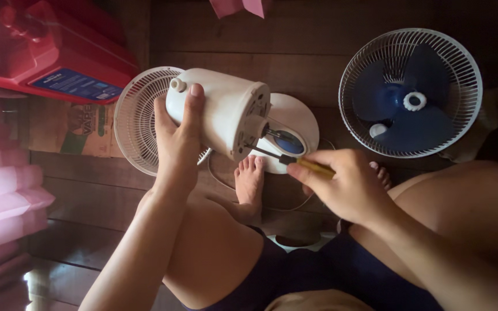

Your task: The person uses a yellow screwdriver to tighten screws on the motor housing of a disassembled pedestal fan. They then attach the front fan cage to the motor assembly.

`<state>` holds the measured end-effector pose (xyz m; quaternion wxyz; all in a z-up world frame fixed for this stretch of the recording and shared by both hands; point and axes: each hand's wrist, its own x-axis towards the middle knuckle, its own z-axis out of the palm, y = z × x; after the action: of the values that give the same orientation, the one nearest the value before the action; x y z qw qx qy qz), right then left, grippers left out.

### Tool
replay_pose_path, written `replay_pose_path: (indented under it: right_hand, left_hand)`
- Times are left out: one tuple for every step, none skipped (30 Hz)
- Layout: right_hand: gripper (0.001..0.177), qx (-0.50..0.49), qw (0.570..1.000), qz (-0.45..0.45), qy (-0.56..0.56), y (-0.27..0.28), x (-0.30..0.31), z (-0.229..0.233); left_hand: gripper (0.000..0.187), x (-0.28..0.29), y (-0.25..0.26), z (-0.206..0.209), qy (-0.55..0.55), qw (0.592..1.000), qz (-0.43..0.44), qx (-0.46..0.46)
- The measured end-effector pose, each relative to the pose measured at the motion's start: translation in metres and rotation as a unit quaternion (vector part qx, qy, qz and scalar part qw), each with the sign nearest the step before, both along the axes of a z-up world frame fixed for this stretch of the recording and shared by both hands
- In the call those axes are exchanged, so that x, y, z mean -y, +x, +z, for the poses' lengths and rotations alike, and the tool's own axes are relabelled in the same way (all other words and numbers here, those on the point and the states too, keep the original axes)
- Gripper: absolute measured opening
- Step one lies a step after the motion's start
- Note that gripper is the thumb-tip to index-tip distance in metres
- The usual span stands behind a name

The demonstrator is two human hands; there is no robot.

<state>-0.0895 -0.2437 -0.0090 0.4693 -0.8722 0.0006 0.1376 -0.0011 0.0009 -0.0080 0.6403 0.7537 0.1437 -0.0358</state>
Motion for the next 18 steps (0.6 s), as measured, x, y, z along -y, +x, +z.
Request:
replay_pose_path:
  right_hand:
    - [0.026, 0.064, 0.997, 0.004, -0.033, -0.001, 0.001, 0.003]
    - [0.022, 0.203, 0.973, 0.024, -0.108, -0.004, 0.001, 0.005]
    - [0.019, 0.337, 0.923, 0.044, -0.179, -0.008, 0.001, 0.007]
    - [0.016, 0.458, 0.852, 0.063, -0.246, -0.014, 0.000, 0.007]
    - [0.019, 0.456, 0.855, 0.056, -0.240, -0.017, -0.001, 0.004]
    - [0.023, 0.452, 0.859, 0.048, -0.236, -0.020, -0.002, 0.000]
    - [0.026, 0.448, 0.862, 0.041, -0.232, -0.022, -0.002, -0.004]
    - [0.028, 0.305, 0.937, 0.022, -0.168, -0.021, -0.002, -0.009]
    - [0.030, 0.152, 0.983, 0.004, -0.098, -0.019, -0.001, -0.014]
    - [0.032, -0.004, 1.000, -0.012, -0.024, -0.016, -0.002, -0.019]
    - [0.036, -0.123, 0.986, -0.036, 0.104, -0.012, -0.001, -0.024]
    - [0.039, -0.238, 0.942, -0.058, 0.230, -0.008, 0.001, -0.027]
    - [0.043, -0.346, 0.867, -0.080, 0.348, -0.007, 0.002, -0.030]
    - [0.038, -0.317, 0.886, -0.072, 0.331, -0.008, 0.000, -0.032]
    - [0.034, -0.287, 0.903, -0.064, 0.314, -0.009, -0.002, -0.032]
    - [0.029, -0.257, 0.918, -0.056, 0.296, -0.011, -0.005, -0.032]
    - [0.028, -0.082, 0.972, -0.033, 0.216, -0.015, -0.007, -0.030]
    - [0.026, 0.096, 0.987, -0.009, 0.126, -0.022, -0.006, -0.027]
  left_hand:
    - [0.065, 0.000, 0.000, 0.000, -0.009, 1.000, 0.002, 0.002]
    - [0.064, 0.000, 0.001, 0.000, -0.007, 1.000, 0.002, 0.007]
    - [0.064, 0.001, 0.002, 0.000, -0.004, 1.000, 0.002, 0.011]
    - [0.064, 0.000, 0.001, -0.001, -0.002, 1.000, 0.002, 0.012]
    - [0.064, -0.001, 0.001, -0.001, 0.000, 1.000, 0.003, 0.011]
    - [0.064, -0.001, 0.000, -0.001, 0.000, 1.000, 0.002, 0.009]
    - [0.064, 0.000, -0.001, -0.001, 0.001, 1.000, 0.000, 0.008]
    - [0.064, 0.000, 0.000, -0.001, -0.002, 1.000, -0.002, 0.009]
    - [0.064, 0.001, 0.000, 0.000, -0.004, 1.000, -0.005, 0.009]
    - [0.064, 0.000, 0.000, 0.001, -0.006, 1.000, -0.006, 0.010]
    - [0.064, 0.000, 0.001, 0.002, -0.005, 1.000, -0.006, 0.009]
    - [0.063, 0.000, 0.001, 0.002, -0.004, 1.000, -0.006, 0.006]
    - [0.063, 0.001, 0.000, 0.002, -0.002, 1.000, -0.005, 0.003]
    - [0.063, 0.001, 0.001, 0.002, -0.011, 1.000, -0.002, 0.000]
    - [0.063, 0.002, 0.001, 0.002, -0.019, 1.000, 0.001, -0.003]
    - [0.063, 0.003, 0.002, 0.002, -0.026, 1.000, 0.004, -0.005]
    - [0.063, 0.003, 0.002, 0.003, -0.020, 1.000, 0.005, 0.000]
    - [0.063, 0.003, 0.002, 0.004, -0.016, 1.000, 0.004, 0.005]
